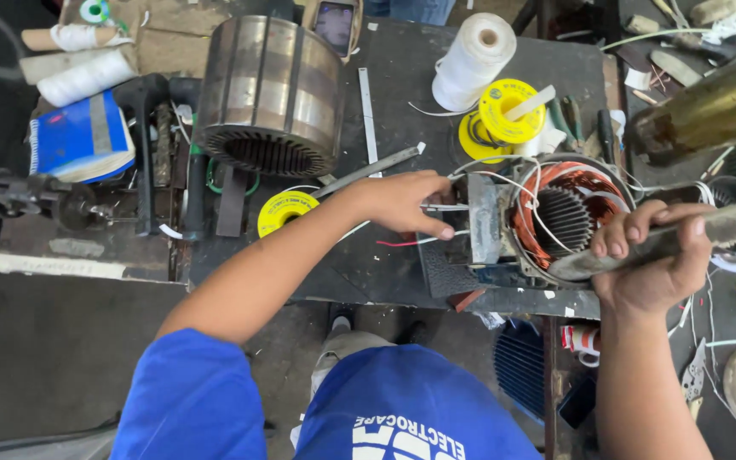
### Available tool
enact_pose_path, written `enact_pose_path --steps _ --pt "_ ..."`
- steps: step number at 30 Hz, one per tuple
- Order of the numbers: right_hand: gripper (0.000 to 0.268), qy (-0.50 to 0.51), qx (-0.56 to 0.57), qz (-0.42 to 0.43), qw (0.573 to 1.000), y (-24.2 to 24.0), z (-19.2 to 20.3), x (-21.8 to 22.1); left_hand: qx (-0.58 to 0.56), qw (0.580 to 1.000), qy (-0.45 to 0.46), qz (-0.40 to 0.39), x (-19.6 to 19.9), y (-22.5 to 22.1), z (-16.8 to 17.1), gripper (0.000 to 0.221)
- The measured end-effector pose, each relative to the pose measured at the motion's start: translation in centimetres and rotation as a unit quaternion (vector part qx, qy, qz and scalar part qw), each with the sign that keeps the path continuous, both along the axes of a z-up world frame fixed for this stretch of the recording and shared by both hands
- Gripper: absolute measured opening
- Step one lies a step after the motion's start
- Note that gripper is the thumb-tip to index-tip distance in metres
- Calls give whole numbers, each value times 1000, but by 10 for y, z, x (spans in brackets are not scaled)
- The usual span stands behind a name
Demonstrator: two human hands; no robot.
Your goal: Wiring and assembling an electric motor stator on a workbench using a mallet and hand tools
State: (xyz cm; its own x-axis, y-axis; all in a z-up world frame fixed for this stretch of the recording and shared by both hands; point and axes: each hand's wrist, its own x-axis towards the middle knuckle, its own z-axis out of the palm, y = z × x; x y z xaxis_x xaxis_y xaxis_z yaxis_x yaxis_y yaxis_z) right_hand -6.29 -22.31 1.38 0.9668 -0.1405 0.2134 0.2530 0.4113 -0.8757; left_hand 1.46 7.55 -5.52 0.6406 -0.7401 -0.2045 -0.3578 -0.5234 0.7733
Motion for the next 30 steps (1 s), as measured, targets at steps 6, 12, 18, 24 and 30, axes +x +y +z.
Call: enact_pose_path --steps 6,12,18,24,30 --pt "27 -13 -12 -9 1000 1 -2 1 55 997 23 54 -32 -3 21 75" --pt "26 2 -11 -18 1000 -1 -4 1 45 998 29 16 -15 4 13 42" --pt "29 17 -20 -33 999 1 -1 0 64 963 254 -62 10 5 23 25" --pt "27 2 -4 -20 1000 -1 -4 0 -10 886 461 -43 12 11 23 33" --pt "30 -1 -10 -15 1000 1 -1 0 36 895 443 -51 10 17 35 40"
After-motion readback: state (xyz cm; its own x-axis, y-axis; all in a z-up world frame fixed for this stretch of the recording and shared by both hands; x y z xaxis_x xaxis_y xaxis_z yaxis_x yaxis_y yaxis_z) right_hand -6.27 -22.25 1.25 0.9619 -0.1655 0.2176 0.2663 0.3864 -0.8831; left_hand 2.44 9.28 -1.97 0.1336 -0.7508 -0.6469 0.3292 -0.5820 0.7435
